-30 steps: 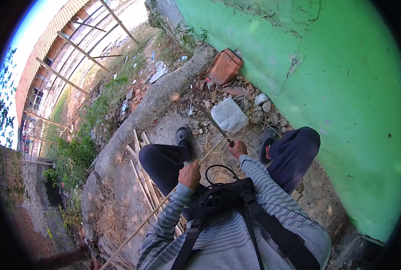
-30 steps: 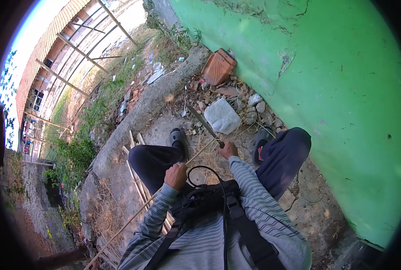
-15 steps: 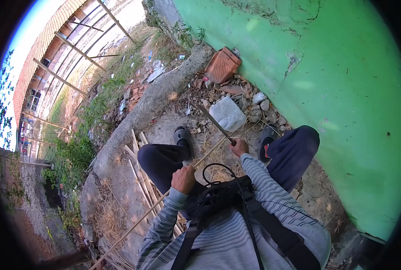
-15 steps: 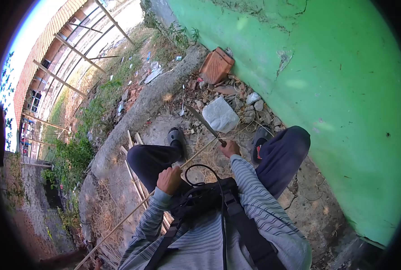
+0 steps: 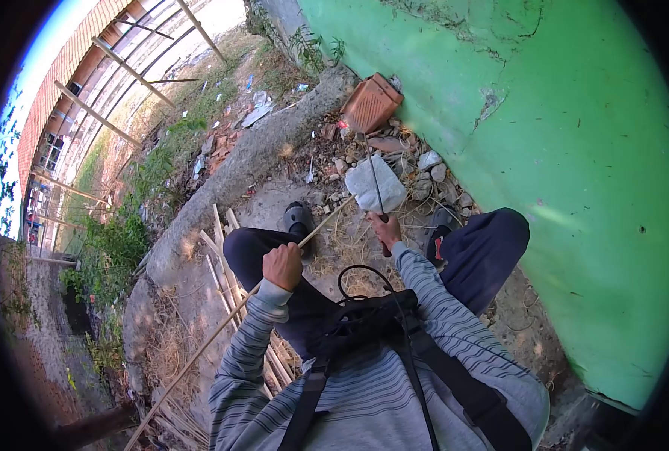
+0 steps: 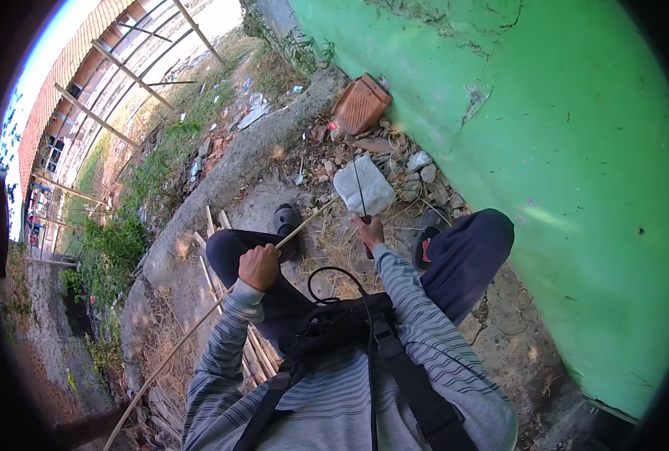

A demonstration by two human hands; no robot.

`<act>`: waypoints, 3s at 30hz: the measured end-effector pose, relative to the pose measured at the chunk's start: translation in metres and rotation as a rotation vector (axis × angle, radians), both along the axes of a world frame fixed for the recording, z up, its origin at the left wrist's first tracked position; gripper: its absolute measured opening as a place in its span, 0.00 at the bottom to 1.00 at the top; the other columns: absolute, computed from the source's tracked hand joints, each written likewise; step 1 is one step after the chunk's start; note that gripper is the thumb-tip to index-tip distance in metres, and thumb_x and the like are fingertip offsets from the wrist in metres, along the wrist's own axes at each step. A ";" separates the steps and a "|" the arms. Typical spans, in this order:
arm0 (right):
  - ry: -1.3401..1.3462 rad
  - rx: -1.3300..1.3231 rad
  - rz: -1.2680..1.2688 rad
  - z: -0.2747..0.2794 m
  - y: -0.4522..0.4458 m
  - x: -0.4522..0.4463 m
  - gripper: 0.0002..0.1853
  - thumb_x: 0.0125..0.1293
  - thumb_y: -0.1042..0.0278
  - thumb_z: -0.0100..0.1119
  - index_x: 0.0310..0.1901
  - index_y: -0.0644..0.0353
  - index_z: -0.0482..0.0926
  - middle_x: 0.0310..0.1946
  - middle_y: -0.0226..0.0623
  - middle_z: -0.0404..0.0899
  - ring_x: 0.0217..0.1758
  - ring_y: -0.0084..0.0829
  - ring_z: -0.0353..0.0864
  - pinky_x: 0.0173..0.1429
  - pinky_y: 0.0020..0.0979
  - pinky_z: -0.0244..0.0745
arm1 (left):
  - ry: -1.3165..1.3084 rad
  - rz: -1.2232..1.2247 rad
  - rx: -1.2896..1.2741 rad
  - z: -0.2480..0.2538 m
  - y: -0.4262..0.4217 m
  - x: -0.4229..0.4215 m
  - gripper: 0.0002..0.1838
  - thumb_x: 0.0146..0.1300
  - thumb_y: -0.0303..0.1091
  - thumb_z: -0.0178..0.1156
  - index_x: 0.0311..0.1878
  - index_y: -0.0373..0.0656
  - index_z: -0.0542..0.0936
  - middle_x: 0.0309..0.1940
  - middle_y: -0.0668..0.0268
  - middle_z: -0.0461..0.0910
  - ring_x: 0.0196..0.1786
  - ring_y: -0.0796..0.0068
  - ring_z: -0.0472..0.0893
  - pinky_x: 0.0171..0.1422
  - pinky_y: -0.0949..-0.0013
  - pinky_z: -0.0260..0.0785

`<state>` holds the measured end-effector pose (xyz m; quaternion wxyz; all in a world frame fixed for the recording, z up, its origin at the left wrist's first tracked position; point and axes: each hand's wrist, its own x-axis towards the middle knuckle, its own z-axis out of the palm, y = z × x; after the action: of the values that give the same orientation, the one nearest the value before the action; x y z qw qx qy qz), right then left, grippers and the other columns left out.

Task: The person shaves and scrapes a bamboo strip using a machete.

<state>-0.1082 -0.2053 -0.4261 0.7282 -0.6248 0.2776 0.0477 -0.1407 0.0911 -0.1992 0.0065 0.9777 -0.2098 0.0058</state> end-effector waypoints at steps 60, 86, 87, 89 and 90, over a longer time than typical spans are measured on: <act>-0.125 -0.465 -0.109 0.003 -0.012 -0.020 0.14 0.60 0.59 0.67 0.31 0.64 0.88 0.24 0.46 0.85 0.26 0.43 0.86 0.33 0.42 0.78 | 0.654 0.247 -0.117 -0.121 -0.112 0.071 0.24 0.75 0.51 0.54 0.56 0.39 0.84 0.53 0.42 0.84 0.56 0.41 0.84 0.60 0.45 0.77; -0.022 -0.701 0.446 -0.013 0.015 -0.029 0.15 0.59 0.55 0.66 0.36 0.60 0.86 0.33 0.53 0.85 0.39 0.56 0.86 0.46 0.50 0.81 | 0.569 0.273 -0.105 -0.149 -0.115 0.077 0.19 0.67 0.41 0.53 0.50 0.37 0.86 0.50 0.43 0.85 0.55 0.41 0.85 0.61 0.45 0.77; -0.022 -0.701 0.449 -0.017 0.015 -0.028 0.15 0.59 0.55 0.66 0.36 0.60 0.86 0.33 0.53 0.85 0.39 0.56 0.86 0.46 0.50 0.81 | 0.570 0.275 -0.106 -0.153 -0.115 0.075 0.19 0.67 0.41 0.53 0.50 0.37 0.86 0.50 0.43 0.85 0.55 0.41 0.85 0.61 0.45 0.77; 0.015 -0.738 0.393 -0.024 0.017 -0.024 0.16 0.59 0.54 0.66 0.35 0.60 0.86 0.33 0.53 0.85 0.39 0.56 0.86 0.46 0.49 0.81 | 0.520 0.305 -0.161 -0.160 -0.113 0.073 0.18 0.66 0.39 0.54 0.46 0.37 0.87 0.46 0.44 0.86 0.53 0.40 0.85 0.59 0.45 0.78; 0.014 -0.737 0.397 -0.022 0.017 -0.023 0.16 0.59 0.54 0.66 0.35 0.60 0.86 0.33 0.53 0.85 0.39 0.56 0.86 0.46 0.49 0.81 | 0.521 0.310 -0.161 -0.161 -0.112 0.073 0.18 0.66 0.39 0.54 0.46 0.37 0.87 0.46 0.44 0.86 0.53 0.40 0.85 0.59 0.45 0.78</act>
<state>-0.1313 -0.1882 -0.4482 0.4305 -0.8847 0.1550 0.0890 -0.0677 -0.0209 -0.3600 0.1367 0.9630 -0.0485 -0.2273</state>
